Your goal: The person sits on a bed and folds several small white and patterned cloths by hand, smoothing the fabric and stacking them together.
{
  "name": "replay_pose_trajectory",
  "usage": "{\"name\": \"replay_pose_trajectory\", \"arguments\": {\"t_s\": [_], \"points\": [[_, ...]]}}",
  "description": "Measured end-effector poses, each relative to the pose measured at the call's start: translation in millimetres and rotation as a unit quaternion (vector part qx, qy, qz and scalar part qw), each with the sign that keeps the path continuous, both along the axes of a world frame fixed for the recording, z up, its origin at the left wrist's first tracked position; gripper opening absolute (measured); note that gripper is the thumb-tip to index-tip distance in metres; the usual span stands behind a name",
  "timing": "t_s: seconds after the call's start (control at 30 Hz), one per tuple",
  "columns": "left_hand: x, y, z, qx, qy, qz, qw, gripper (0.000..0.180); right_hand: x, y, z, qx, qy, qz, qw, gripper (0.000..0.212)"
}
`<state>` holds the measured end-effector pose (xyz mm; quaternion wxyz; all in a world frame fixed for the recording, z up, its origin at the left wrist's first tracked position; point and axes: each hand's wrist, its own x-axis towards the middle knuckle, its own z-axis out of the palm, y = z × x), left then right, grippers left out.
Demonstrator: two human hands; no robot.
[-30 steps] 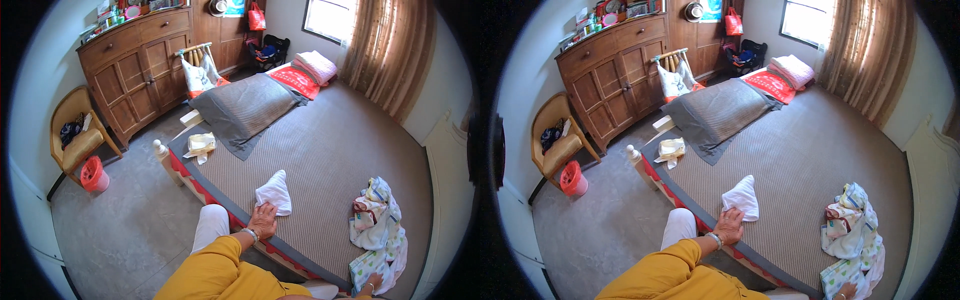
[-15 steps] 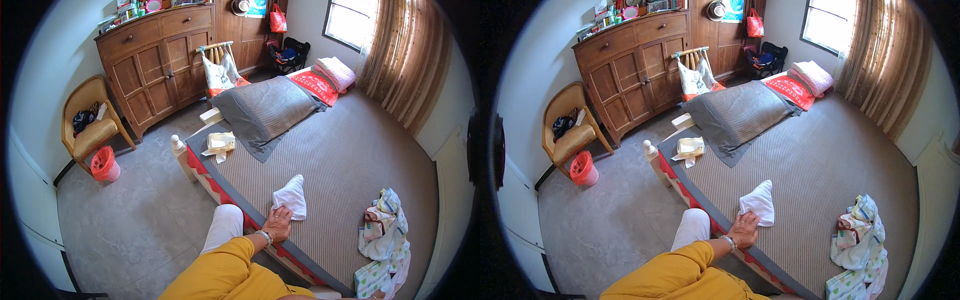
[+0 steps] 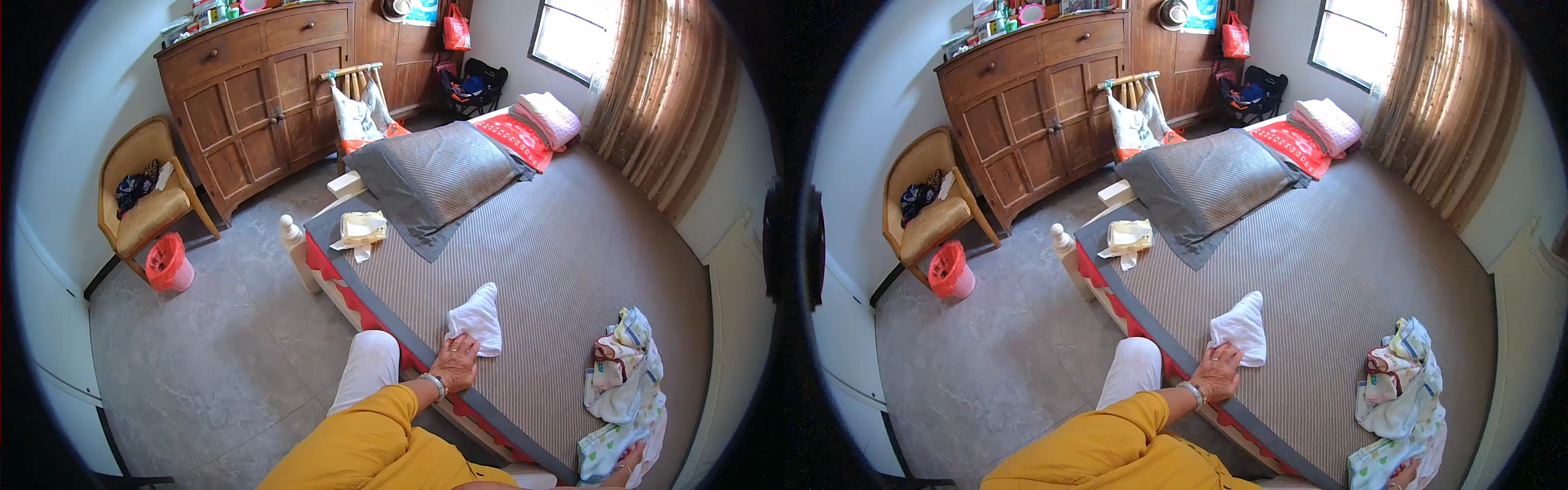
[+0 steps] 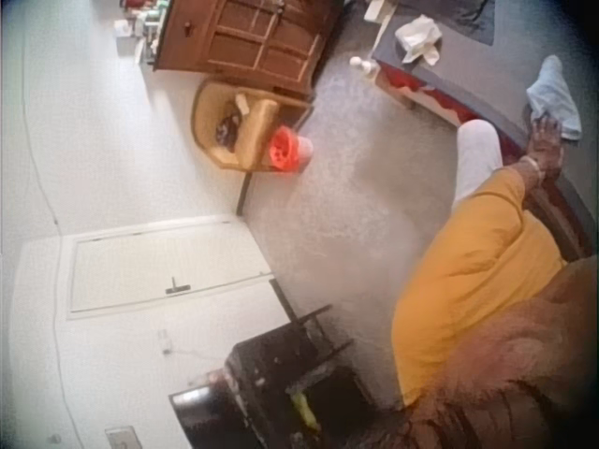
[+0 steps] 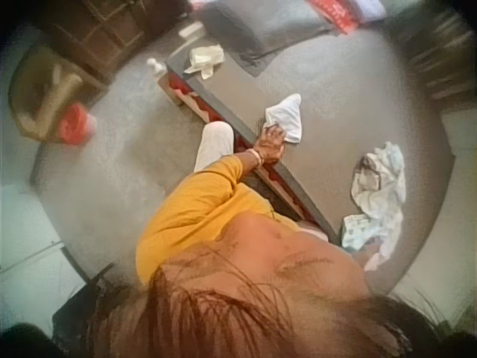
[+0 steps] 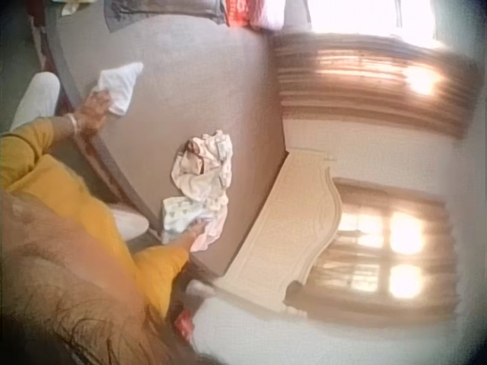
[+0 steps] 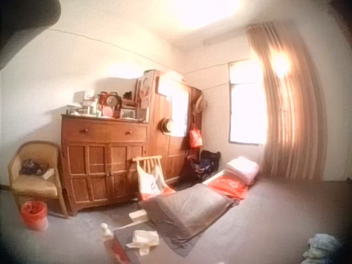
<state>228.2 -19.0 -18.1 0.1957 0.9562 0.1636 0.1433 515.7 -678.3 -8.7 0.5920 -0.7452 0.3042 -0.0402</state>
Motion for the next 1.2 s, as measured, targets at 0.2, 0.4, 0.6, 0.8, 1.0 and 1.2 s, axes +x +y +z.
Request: {"name": "replay_pose_trajectory", "arguments": {"t_s": [0.2,0.4,0.6,0.8,1.0,1.2], "points": [[-1.7,-1.8,4.2,-0.006,0.026,0.005,1.0,0.06,-26.1,82.8,-42.7,-0.486,-0.176,0.253,0.818,0.031],[-5.7,0.2,4.5,-0.007,0.023,0.007,1.0,0.06,-31.7,87.1,-22.7,-0.55,-0.106,0.27,0.783,0.022],[-1.4,-2.4,3.6,-0.003,0.001,0.002,1.0,0.058,-24.9,58.7,-23.8,-0.531,-0.141,0.245,0.798,0.016],[-5.9,1.7,-1.8,0.0,-0.007,0.011,1.0,0.058,-17.1,62.3,-2.3,-0.508,-0.054,0.281,0.812,0.014],[-1.3,-2.0,-4.6,0.002,-0.024,0.009,1.0,0.058,-32.3,65.9,-2.5,-0.593,-0.025,0.293,0.75,0.014],[-4.3,0.4,-5.9,0.002,-0.019,0.011,1.0,0.058,-18.9,60.2,20.7,-0.618,-0.131,0.286,0.721,0.012]]}}
